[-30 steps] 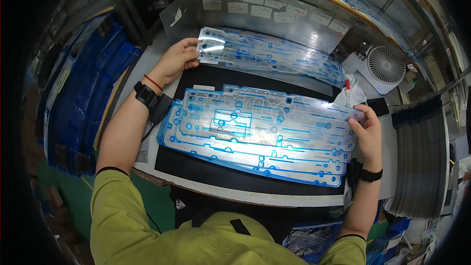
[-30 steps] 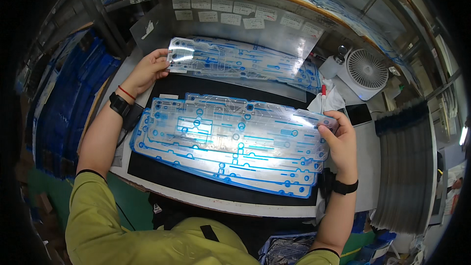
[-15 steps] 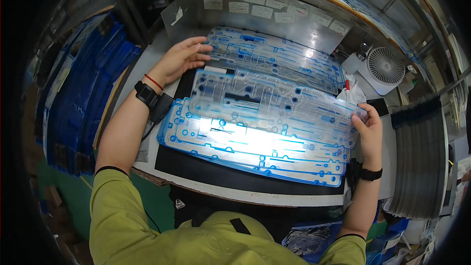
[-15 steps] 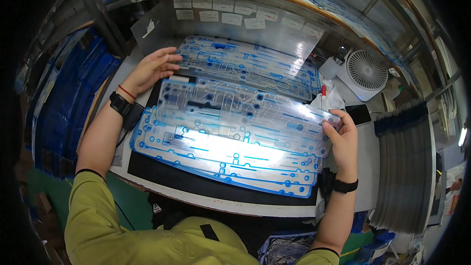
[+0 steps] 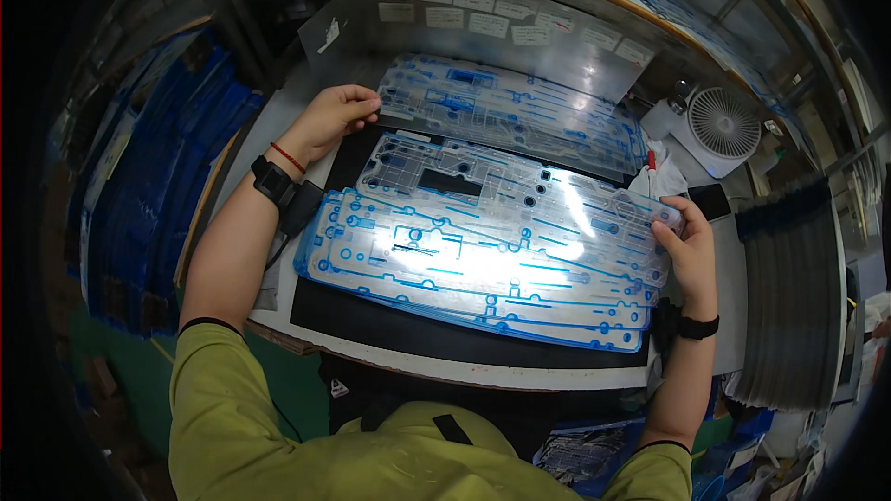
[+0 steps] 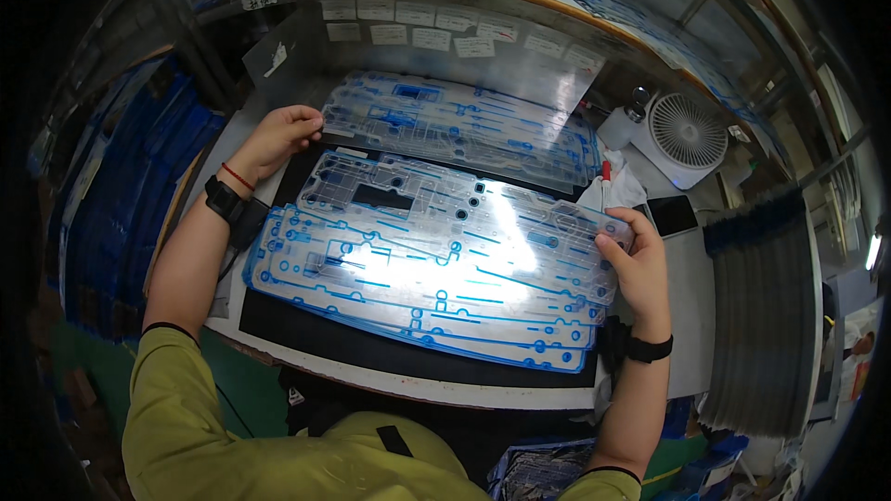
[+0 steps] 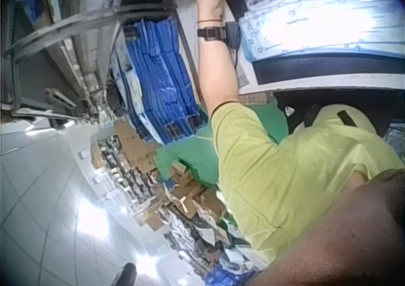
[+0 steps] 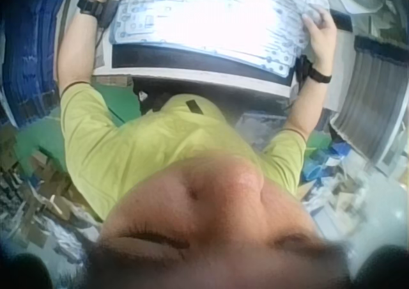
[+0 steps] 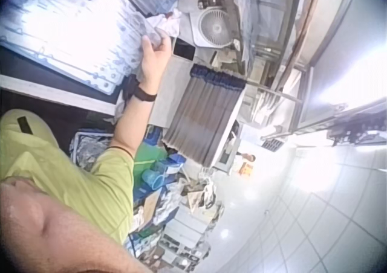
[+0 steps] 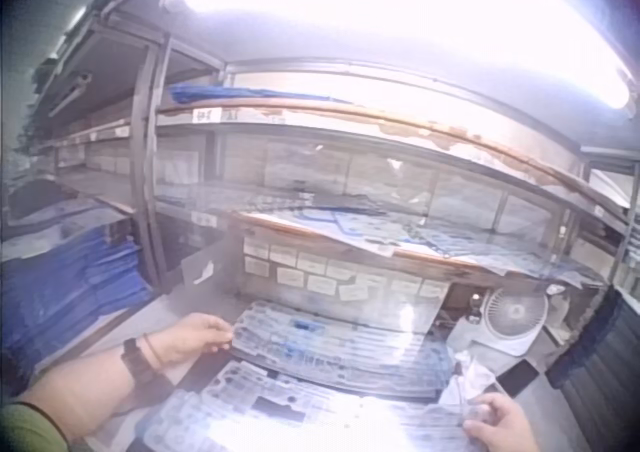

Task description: Marking clear plastic components with a red marker at an assembly station.

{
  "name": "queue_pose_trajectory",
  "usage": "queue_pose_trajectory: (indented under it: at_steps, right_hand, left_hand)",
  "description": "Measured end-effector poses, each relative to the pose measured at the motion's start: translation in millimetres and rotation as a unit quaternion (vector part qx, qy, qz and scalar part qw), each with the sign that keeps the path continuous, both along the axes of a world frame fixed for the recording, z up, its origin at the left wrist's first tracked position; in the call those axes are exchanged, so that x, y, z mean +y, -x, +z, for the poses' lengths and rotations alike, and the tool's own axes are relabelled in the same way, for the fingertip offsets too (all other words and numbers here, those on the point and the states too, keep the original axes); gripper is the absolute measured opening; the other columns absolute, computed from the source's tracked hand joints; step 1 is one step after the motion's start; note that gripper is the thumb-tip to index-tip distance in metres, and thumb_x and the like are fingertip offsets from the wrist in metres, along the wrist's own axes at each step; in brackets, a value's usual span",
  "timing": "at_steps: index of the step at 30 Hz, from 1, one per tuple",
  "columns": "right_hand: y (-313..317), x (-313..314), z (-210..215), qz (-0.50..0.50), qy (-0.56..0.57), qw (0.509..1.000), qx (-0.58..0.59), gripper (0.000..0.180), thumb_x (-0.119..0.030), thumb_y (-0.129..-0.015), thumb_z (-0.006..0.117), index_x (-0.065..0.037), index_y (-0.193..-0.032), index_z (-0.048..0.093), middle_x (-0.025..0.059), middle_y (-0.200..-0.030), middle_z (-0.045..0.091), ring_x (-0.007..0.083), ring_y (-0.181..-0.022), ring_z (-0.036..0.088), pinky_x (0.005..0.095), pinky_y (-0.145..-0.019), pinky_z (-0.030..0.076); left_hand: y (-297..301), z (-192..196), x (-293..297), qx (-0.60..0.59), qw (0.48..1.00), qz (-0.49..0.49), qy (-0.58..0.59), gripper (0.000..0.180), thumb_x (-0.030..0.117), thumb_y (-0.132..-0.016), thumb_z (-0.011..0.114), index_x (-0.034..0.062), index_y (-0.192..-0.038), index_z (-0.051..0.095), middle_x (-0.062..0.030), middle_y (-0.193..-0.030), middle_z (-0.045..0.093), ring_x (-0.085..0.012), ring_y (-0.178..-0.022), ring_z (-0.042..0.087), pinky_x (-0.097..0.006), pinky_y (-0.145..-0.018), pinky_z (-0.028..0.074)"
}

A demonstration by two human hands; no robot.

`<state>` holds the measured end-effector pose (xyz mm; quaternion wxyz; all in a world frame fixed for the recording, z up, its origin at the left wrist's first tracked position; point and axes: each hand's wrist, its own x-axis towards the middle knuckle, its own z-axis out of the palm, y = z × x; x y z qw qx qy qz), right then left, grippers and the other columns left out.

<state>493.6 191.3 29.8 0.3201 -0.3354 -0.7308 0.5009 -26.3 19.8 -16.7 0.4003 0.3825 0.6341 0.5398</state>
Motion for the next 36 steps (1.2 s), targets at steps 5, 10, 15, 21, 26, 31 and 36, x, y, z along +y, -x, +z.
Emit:
queue_pose_trajectory:
  at_steps: [5,10,15,21,26,31,36]
  right_hand:
    - [-1,0,0,0.006,0.003,1.000,0.005,0.037,-0.006,-0.086,0.071,-0.001,-0.120,0.057,0.0035,-0.103,0.062,0.0094,-0.094,0.057,0.0229,-0.084,0.046]
    - [-1,-2,3,0.017,0.013,1.000,0.007,0.036,-0.005,-0.086,0.071,-0.001,-0.119,0.057,0.0037,-0.104,0.062,0.0097,-0.094,0.057,0.0234,-0.084,0.046]
    - [-1,-3,4,0.016,-0.006,1.000,0.023,0.037,-0.005,-0.086,0.071,-0.001,-0.119,0.057,0.0036,-0.103,0.062,0.0094,-0.093,0.057,0.0232,-0.083,0.046]
    - [-2,-5,4,0.038,0.011,0.999,0.003,0.036,-0.006,-0.086,0.071,-0.001,-0.119,0.057,0.0025,-0.100,0.062,0.0084,-0.090,0.057,0.0220,-0.080,0.046]
    - [-1,-5,3,0.047,0.009,0.999,-0.011,0.037,-0.005,-0.085,0.071,-0.002,-0.119,0.057,0.0025,-0.098,0.063,0.0084,-0.089,0.057,0.0215,-0.079,0.047]
    - [1,-6,4,0.033,0.005,0.999,-0.003,0.036,-0.004,-0.086,0.070,-0.002,-0.119,0.057,0.0024,-0.099,0.063,0.0084,-0.089,0.058,0.0218,-0.079,0.047]
    - [-1,-6,2,0.018,-0.006,1.000,0.002,0.037,-0.005,-0.086,0.070,-0.002,-0.120,0.056,0.0027,-0.099,0.064,0.0077,-0.088,0.058,0.0215,-0.078,0.047]
  left_hand:
    - [0,1,-5,-0.072,0.997,-0.018,-0.022,0.050,0.022,-0.094,0.062,0.0029,-0.136,0.042,-0.0020,-0.098,0.062,-0.0061,-0.079,0.055,-0.019,-0.068,0.043]
    - [-24,18,-3,-0.042,0.995,0.087,0.034,0.035,0.020,-0.096,0.057,0.0045,-0.126,0.048,-0.0001,-0.098,0.061,-0.0053,-0.075,0.052,-0.018,-0.063,0.040]
    - [-5,6,-2,0.020,1.000,0.012,0.012,0.026,0.019,-0.097,0.056,0.0045,-0.118,0.053,0.0011,-0.093,0.062,-0.0032,-0.075,0.052,-0.017,-0.060,0.041]
    - [-11,7,-1,-0.002,1.000,0.008,-0.017,0.019,0.015,-0.099,0.054,0.0062,-0.116,0.053,0.0013,-0.090,0.061,-0.0026,-0.068,0.053,-0.015,-0.055,0.041]
    - [-12,10,-1,-0.062,0.997,-0.008,-0.052,0.021,0.015,-0.100,0.053,0.0069,-0.119,0.051,0.0018,-0.092,0.060,-0.0017,-0.064,0.052,-0.013,-0.053,0.041]
    - [-1,7,-2,-0.115,0.990,-0.022,-0.082,0.028,0.017,-0.101,0.052,0.0041,-0.126,0.049,-0.0035,-0.109,0.060,-0.0050,-0.079,0.060,-0.012,-0.060,0.048]
    - [-19,14,0,-0.186,0.977,0.008,-0.104,0.052,0.025,-0.103,0.048,-0.0026,-0.145,0.033,-0.0182,-0.135,0.051,-0.0214,-0.122,0.055,-0.022,-0.086,0.054]
